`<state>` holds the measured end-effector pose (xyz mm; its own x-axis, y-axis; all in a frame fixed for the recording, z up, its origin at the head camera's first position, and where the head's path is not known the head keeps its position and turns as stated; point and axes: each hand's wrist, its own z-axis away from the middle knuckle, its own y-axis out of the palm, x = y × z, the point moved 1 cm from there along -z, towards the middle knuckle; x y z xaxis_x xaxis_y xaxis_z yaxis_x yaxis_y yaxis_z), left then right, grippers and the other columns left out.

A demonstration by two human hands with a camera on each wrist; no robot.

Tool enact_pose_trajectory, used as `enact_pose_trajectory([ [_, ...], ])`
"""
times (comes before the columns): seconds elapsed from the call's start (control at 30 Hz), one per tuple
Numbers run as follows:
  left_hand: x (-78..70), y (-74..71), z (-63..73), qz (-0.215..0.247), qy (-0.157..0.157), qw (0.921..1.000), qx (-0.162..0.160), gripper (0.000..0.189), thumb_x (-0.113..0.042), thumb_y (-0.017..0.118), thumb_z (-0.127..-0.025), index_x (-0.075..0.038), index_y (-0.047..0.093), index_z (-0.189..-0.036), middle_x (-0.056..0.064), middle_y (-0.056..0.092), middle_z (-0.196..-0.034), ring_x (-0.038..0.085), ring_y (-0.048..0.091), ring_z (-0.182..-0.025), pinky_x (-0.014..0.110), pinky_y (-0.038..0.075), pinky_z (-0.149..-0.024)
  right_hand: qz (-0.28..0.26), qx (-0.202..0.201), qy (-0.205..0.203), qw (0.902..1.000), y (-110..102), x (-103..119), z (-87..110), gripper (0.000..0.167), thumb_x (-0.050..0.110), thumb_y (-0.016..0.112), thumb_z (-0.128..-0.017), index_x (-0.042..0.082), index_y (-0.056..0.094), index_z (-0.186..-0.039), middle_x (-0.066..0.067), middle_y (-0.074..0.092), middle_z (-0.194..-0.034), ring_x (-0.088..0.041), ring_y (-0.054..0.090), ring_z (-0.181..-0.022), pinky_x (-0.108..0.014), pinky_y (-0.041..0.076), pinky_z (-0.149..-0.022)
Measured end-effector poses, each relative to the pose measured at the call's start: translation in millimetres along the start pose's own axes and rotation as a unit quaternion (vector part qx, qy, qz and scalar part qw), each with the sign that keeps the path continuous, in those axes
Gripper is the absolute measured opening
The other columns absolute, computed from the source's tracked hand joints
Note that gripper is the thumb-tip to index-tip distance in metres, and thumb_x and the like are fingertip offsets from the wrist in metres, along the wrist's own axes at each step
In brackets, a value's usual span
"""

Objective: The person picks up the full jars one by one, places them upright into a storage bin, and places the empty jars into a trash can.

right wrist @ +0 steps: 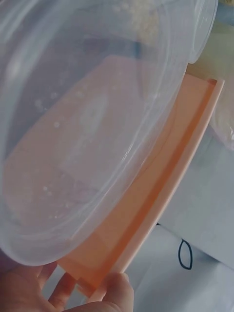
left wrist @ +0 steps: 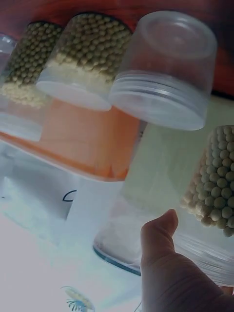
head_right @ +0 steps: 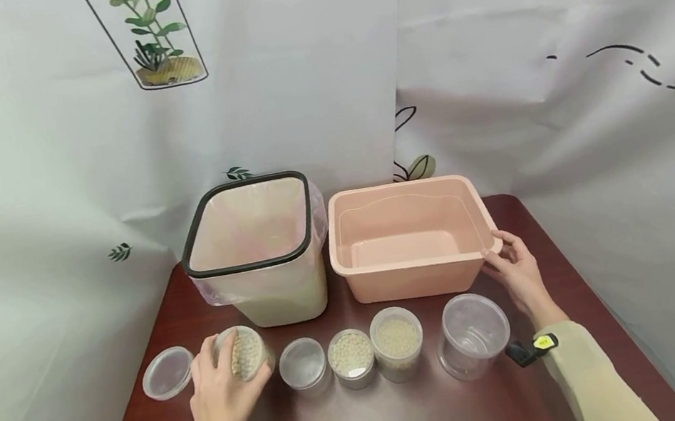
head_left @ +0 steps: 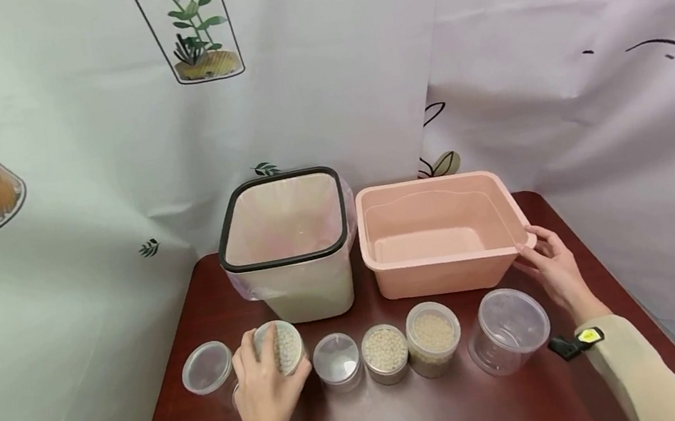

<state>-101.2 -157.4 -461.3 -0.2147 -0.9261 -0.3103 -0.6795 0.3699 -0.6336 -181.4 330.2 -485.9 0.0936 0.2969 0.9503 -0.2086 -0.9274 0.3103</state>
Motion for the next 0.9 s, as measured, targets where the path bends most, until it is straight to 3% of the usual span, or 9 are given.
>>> enact_pose_trajectory([
  [0.27,-12.8,-9.9,-13.8,0.033,-0.005,0.9994,0.005,0.065,-0.038,0.073,-0.059,-0.010,0.062,-0.116,0.017,0.051,-0.118,0.036,0.047,-0.100,0.051,0.046,-0.043,-0.022,0.016,0.007,0.9996,5.6,0.1,-2.9,0.048,0.001,0.062,-0.086,0.013,0.044,-0.129,-0.008,0.045,-0.115,-0.009,0.063,-0.089,-0.032,0.052,-0.076],
  [0.57,-35.8,-6.7,-40.1,0.085,0.002,0.9964,0.003,0.065,-0.035,0.080,-0.056,-0.012,0.063,-0.114,0.012,0.053,-0.117,0.032,0.048,-0.098,0.050,0.046,-0.041,-0.019,0.012,0.009,0.9997,0.9,1.1,-1.5,0.049,0.003,0.064,-0.086,0.014,0.044,-0.129,-0.007,0.044,-0.115,-0.008,0.061,-0.091,-0.033,0.051,-0.077],
  [0.9,-63.3,-2.6,-63.2,0.130,0.056,0.9893,0.038,0.065,-0.038,0.079,-0.057,-0.013,0.063,-0.114,0.011,0.053,-0.117,0.026,0.048,-0.097,0.044,0.049,-0.049,-0.018,0.017,0.011,0.9996,2.2,1.4,-1.5,0.049,0.002,0.062,-0.087,0.012,0.043,-0.131,-0.006,0.045,-0.115,-0.007,0.062,-0.090,-0.031,0.052,-0.076],
])
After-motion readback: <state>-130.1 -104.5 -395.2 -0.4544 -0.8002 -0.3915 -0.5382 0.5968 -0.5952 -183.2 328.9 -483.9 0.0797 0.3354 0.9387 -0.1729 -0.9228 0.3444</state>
